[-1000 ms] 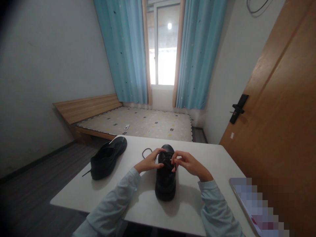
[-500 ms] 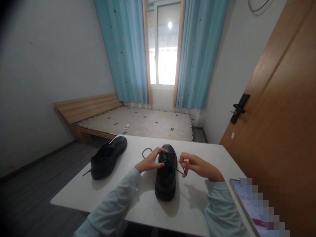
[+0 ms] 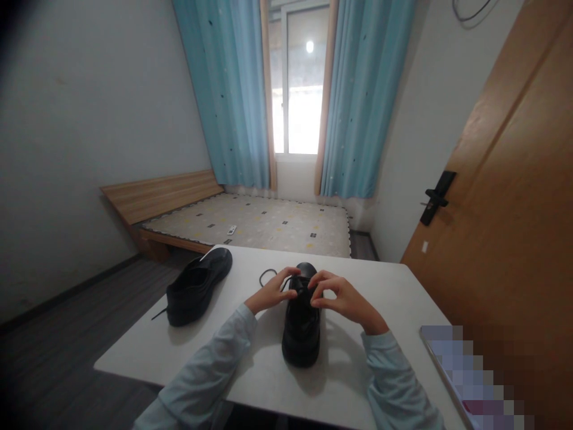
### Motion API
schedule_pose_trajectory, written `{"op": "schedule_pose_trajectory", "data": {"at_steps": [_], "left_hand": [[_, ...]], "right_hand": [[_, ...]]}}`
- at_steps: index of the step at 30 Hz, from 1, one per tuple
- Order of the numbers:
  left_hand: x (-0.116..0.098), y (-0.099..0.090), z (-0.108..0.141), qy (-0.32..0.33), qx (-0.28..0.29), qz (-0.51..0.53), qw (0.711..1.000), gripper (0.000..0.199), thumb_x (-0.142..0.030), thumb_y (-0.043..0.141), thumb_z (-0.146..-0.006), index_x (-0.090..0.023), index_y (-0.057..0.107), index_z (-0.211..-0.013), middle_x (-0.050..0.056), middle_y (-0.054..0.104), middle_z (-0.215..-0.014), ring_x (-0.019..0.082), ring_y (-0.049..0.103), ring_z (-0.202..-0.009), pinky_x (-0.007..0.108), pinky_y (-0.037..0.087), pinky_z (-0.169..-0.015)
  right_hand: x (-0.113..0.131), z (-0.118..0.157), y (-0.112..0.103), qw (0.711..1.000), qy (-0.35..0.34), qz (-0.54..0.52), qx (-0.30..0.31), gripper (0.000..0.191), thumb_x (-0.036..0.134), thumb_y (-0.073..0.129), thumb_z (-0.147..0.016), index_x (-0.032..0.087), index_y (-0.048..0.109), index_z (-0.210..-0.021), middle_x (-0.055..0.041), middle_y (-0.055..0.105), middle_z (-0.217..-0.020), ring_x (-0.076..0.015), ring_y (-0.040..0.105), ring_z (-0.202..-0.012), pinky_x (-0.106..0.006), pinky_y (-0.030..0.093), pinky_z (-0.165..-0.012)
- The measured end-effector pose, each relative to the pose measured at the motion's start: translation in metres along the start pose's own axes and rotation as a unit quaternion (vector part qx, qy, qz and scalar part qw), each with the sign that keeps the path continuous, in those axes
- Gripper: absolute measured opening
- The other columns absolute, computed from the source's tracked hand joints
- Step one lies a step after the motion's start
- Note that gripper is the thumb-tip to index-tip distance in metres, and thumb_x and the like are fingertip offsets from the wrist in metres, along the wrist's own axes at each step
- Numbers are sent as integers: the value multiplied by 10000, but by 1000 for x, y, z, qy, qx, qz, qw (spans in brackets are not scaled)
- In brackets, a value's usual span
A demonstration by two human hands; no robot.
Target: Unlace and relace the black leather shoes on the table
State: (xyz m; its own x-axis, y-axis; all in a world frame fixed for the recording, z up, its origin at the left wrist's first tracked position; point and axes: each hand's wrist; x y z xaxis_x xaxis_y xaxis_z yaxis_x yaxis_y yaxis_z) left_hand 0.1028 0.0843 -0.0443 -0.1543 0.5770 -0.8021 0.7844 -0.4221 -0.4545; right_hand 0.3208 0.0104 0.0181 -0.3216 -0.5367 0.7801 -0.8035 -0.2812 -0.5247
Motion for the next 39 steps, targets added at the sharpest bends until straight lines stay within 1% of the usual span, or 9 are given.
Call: {"op": "schedule_pose_trajectory", "data": {"at_steps": [3, 8, 11, 15, 21, 26, 30, 35, 39], "left_hand": [[6, -4, -3, -39, -100, 8, 994, 296, -357, 451, -887, -169, 515, -1105, 93, 613, -1095, 179, 576, -1035, 346, 434, -927], [19, -23, -1, -140, -247, -132, 950, 128, -204, 506, -833, -169, 604, -907, 46, 651, -866, 163, 612, -823, 307, 472, -777], [22, -32, 4, -136, -207, -230, 941, 117, -156, 551, -801, -176, 649, -861, 44, 636, -832, 163, 589, -791, 299, 447, -763], [19, -33, 7, -118, -72, -354, 925, 97, -187, 667, -740, -243, 703, -809, 49, 633, -919, 218, 529, -921, 351, 389, -820], [22, -27, 8, -138, 38, -433, 890, 147, -255, 705, -724, -294, 690, -865, 32, 589, -1074, 247, 447, -1040, 386, 339, -848], [28, -27, 10, -153, 35, -445, 882, 89, -279, 705, -724, -286, 689, -812, 32, 584, -1059, 251, 443, -1036, 385, 333, -827], [29, -25, 10, -153, 20, -454, 878, 26, -257, 654, -770, -264, 678, -775, 37, 597, -1025, 256, 453, -1036, 401, 326, -833], [20, -24, 5, -121, -80, -456, 878, 93, -243, 521, -871, -210, 605, -895, 48, 637, -913, 216, 519, -957, 405, 321, -876], [8, -20, -1, -64, -142, -367, 917, 69, -231, 541, -863, -185, 589, -880, 29, 658, -878, 170, 574, -853, 341, 371, -845]], "right_hand": [[1, -1, 4, 999, -4, 40, 24, 156, 367, 718, -714, 212, 703, -712, -71, 589, -1074, -234, 552, -1050, -431, 386, -990], [1, 2, 2, 997, 1, 49, 52, 219, 403, 750, -660, 216, 700, -762, -76, 568, -1157, -255, 522, -1108, -442, 375, -999], [-1, 3, 1, 998, 1, 33, 46, 323, 434, 782, -598, 228, 695, -831, -75, 566, -1173, -265, 513, -1123, -433, 382, -993], [-5, 3, 1, 1000, 4, 14, 13, 317, 443, 754, -641, 227, 686, -864, -78, 573, -1165, -258, 517, -1124, -435, 376, -1003], [-16, -3, 3, 991, 46, -32, -125, 235, 418, 645, -765, 197, 674, -840, -79, 640, -989, -220, 595, -978, -383, 491, -860], [-32, -5, 1, 966, 91, -10, -241, 269, 439, 638, -755, 180, 666, -821, -66, 675, -841, -206, 630, -815, -356, 523, -745], [-37, -5, 0, 958, 93, -36, -270, 269, 438, 649, -744, 173, 656, -793, -67, 675, -812, -201, 643, -773, -344, 525, -713], [-37, -7, 1, 952, 93, -43, -290, 281, 446, 648, -743, 169, 641, -795, -62, 672, -791, -188, 646, -727, -330, 529, -682], [-31, -8, 5, 956, 83, -1, -280, 285, 443, 634, -757, 171, 650, -838, -66, 675, -828, -193, 643, -769, -333, 534, -701]]}}
Point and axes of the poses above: each hand's wrist, its own z-axis away from the middle knuckle, its own y-axis out of the palm, x = y × z
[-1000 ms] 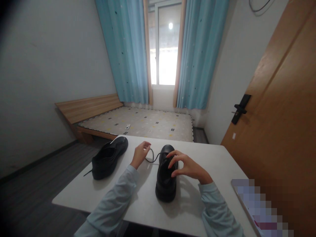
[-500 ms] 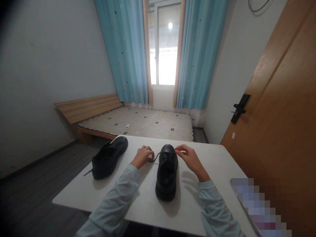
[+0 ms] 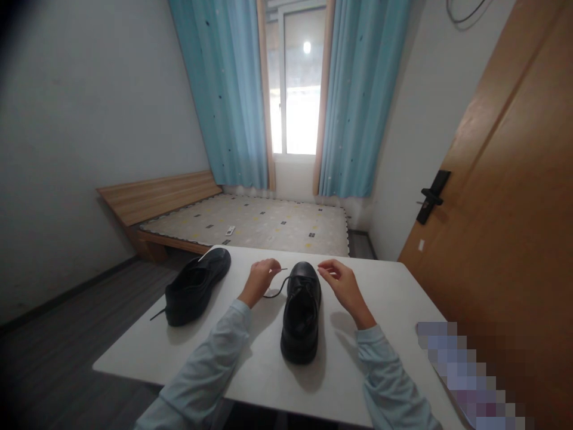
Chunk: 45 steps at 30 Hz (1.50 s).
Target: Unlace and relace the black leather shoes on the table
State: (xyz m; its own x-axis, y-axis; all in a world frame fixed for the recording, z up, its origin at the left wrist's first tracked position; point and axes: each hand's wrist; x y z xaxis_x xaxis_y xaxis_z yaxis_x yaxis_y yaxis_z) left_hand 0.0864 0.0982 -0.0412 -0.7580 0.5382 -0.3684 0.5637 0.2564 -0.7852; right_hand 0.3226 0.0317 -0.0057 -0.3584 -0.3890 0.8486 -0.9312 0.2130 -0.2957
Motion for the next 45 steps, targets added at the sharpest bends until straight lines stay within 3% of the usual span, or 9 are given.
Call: {"op": "schedule_pose_trajectory", "data": {"at_steps": [5, 12, 16, 23, 29, 34, 38, 45], "left_hand": [[-15, 0, 2, 73, -48, 124, 988, 58, -215, 555, -851, -174, 595, -848, 17, 654, -830, 145, 591, -794, 279, 427, -765], [-31, -4, 5, 142, -83, 147, 975, 47, -231, 602, -824, -190, 624, -826, 1, 661, -772, 134, 599, -755, 285, 442, -785], [-37, -6, 6, 170, -99, 157, 968, 45, -239, 614, -816, -197, 629, -811, -7, 673, -764, 129, 605, -742, 283, 448, -788], [-38, -3, 9, 164, -120, 176, 963, 105, -288, 622, -807, -193, 635, -764, 0, 673, -718, 131, 608, -717, 274, 482, -753], [-41, -6, 11, 92, -111, 223, 964, 116, -308, 651, -778, -193, 638, -782, 6, 679, -749, 133, 621, -739, 250, 512, -715], [-41, -4, 11, 81, -77, 245, 963, 147, -314, 675, -754, -192, 638, -828, 7, 689, -774, 132, 638, -732, 246, 529, -698], [-41, -2, 10, 83, -71, 247, 963, 141, -298, 674, -757, -193, 640, -845, 4, 695, -786, 128, 645, -738, 243, 529, -714], [-42, -7, 8, 70, -89, 248, 962, 138, -265, 694, -738, -183, 630, -829, 10, 680, -783, 146, 629, -771, 283, 501, -773]], "right_hand": [[15, 5, 11, 995, -70, 67, 20, 244, 387, 591, -809, 187, 669, -926, -71, 680, -912, -190, 632, -799, -339, 528, -719], [14, 7, 29, 955, -220, 198, 22, 197, 295, 577, -843, 225, 683, -993, -74, 645, -902, -215, 585, -882, -373, 502, -782], [13, 9, 37, 920, -274, 278, 30, 158, 251, 561, -856, 222, 681, -954, -74, 645, -904, -216, 553, -881, -370, 480, -760], [17, 14, 45, 852, -334, 401, -37, 139, 260, 561, -862, 209, 687, -891, -63, 635, -855, -205, 494, -832, -359, 379, -776], [30, 19, 42, 791, -334, 512, -24, 180, 217, 497, -897, 220, 668, -954, -60, 622, -856, -205, 464, -824, -418, 288, -865], [39, 22, 44, 767, -305, 565, 3, 222, 159, 435, -911, 188, 648, -970, -74, 616, -828, -205, 467, -805, -426, 273, -842], [40, 22, 45, 758, -310, 574, 2, 214, 147, 439, -906, 182, 645, -951, -74, 617, -803, -207, 464, -785, -416, 280, -811], [34, 19, 42, 770, -291, 568, -8, 194, 147, 478, -887, 176, 644, -982, -77, 632, -819, -225, 470, -801, -417, 276, -800]]}}
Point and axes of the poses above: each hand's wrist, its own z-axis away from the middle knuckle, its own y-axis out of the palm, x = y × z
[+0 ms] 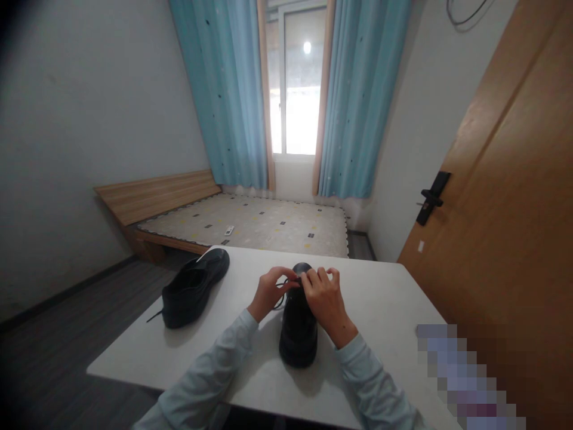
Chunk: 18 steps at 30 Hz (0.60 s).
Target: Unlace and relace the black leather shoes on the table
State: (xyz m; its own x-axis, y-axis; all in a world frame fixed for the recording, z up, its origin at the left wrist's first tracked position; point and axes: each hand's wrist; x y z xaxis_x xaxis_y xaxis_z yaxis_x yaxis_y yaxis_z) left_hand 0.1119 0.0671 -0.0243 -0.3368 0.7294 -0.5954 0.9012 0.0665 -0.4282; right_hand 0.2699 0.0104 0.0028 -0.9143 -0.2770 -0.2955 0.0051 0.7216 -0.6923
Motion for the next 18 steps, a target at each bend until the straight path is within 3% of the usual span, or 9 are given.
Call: {"op": "schedule_pose_trajectory", "data": {"at_steps": [3, 8, 10, 13, 18], "left_hand": [[1, -2, -1, 5, 25, 4, 1000, 133, -230, 674, -757, -177, 625, -869, 20, 659, -822, 146, 613, -778, 287, 484, -770], [6, -2, -1, 26, 46, -57, 997, 111, -180, 670, -754, -218, 660, -858, 37, 631, -945, 187, 556, -951, 334, 431, -865], [9, -2, 0, 17, 46, -93, 994, 117, -161, 674, -745, -234, 676, -837, 37, 622, -966, 195, 535, -963, 356, 414, -877], [14, -1, 0, -13, 51, -120, 991, 143, -151, 667, -747, -255, 694, -842, 39, 604, -996, 191, 520, -939, 369, 412, -867], [17, 0, -1, -54, 40, -106, 992, 150, -209, 624, -792, -264, 699, -910, 48, 582, -1007, 184, 522, -924, 363, 430, -862]], "right_hand": [[-9, 2, 4, 999, 35, -28, -7, 187, 152, 505, -873, 183, 653, -983, -74, 643, -831, -223, 479, -793, -408, 276, -794], [-26, 4, 12, 982, 121, -142, -18, 174, 196, 513, -863, 206, 663, -949, -54, 656, -787, -215, 521, -781, -366, 313, -744], [-33, 4, 17, 958, 190, -214, -28, 167, 233, 500, -858, 196, 655, -907, -48, 655, -776, -198, 542, -730, -344, 351, -706], [-43, 5, 26, 897, 290, -330, -44, 168, 316, 520, -818, 183, 619, -844, -42, 645, -734, -170, 548, -636, -308, 414, -635], [-58, 10, 43, 827, 370, -421, -40, 279, 457, 624, -701, 180, 587, -714, -51, 648, -688, -175, 578, -605, -311, 458, -584]]}}
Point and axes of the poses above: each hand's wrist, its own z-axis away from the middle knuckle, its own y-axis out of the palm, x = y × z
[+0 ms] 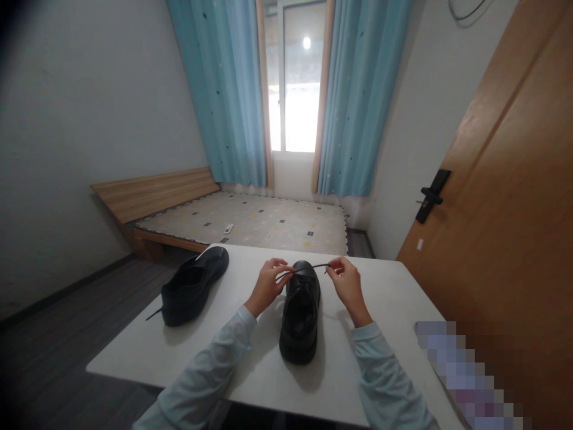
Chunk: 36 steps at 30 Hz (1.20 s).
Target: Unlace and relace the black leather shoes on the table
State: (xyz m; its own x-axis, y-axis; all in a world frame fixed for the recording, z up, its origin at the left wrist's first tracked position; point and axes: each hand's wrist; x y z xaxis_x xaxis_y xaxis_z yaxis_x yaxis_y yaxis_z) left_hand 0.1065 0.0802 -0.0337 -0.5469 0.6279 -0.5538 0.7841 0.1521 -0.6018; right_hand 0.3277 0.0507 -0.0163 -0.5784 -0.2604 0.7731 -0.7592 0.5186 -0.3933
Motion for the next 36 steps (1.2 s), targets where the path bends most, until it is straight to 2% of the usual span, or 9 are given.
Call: {"op": "schedule_pose_trajectory", "data": {"at_steps": [2, 7, 13, 20, 26, 36], "left_hand": [[-1, -1, 0, -2, -1, 9, 1000, 152, -221, 613, -802, -258, 697, -923, 52, 581, -998, 186, 524, -933, 361, 434, -865], [-7, -2, 3, 44, 13, 15, 999, 122, -262, 640, -785, -259, 706, -888, 55, 593, -1008, 197, 516, -973, 365, 427, -884], [-10, 2, 3, 67, 20, 7, 998, 112, -297, 637, -789, -271, 718, -861, 56, 616, -1000, 207, 512, -989, 381, 422, -888], [-10, 2, 2, 76, 21, 12, 997, 97, -269, 643, -780, -282, 722, -834, 38, 626, -1000, 203, 502, -991, 367, 415, -894], [-14, 1, 3, 74, 29, 10, 997, 124, -277, 601, -815, -274, 719, -851, 42, 630, -993, 205, 499, -994, 367, 415, -890], [-13, 2, 1, 105, 39, -34, 993, 120, -297, 608, -810, -281, 722, -846, 42, 631, -1021, 209, 477, -1011, 367, 392, -877]], "right_hand": [[-7, -2, -1, 999, 32, -34, 17, 323, 484, 666, -650, 172, 588, -690, -56, 652, -671, -171, 581, -580, -311, 461, -565], [-11, -1, 1, 982, 90, -123, 113, 399, 499, 752, -533, 154, 597, -662, -73, 675, -607, -178, 610, -543, -298, 461, -520], [-8, 3, 7, 974, 96, -151, 137, 440, 532, 771, -484, 162, 602, -653, -61, 677, -579, -182, 618, -540, -296, 465, -508], [-11, 5, 11, 976, 86, -129, 155, 385, 491, 762, -520, 158, 620, -653, -41, 664, -579, -170, 599, -532, -286, 450, -507], [-12, 7, 12, 983, 65, -52, 164, 283, 413, 729, -583, 145, 669, -646, -49, 673, -614, -163, 578, -538, -278, 435, -518], [6, 9, 4, 978, 40, 74, 191, 214, 356, 621, -684, 167, 716, -650, -71, 715, -657, -209, 638, -615, -289, 446, -582]]}}
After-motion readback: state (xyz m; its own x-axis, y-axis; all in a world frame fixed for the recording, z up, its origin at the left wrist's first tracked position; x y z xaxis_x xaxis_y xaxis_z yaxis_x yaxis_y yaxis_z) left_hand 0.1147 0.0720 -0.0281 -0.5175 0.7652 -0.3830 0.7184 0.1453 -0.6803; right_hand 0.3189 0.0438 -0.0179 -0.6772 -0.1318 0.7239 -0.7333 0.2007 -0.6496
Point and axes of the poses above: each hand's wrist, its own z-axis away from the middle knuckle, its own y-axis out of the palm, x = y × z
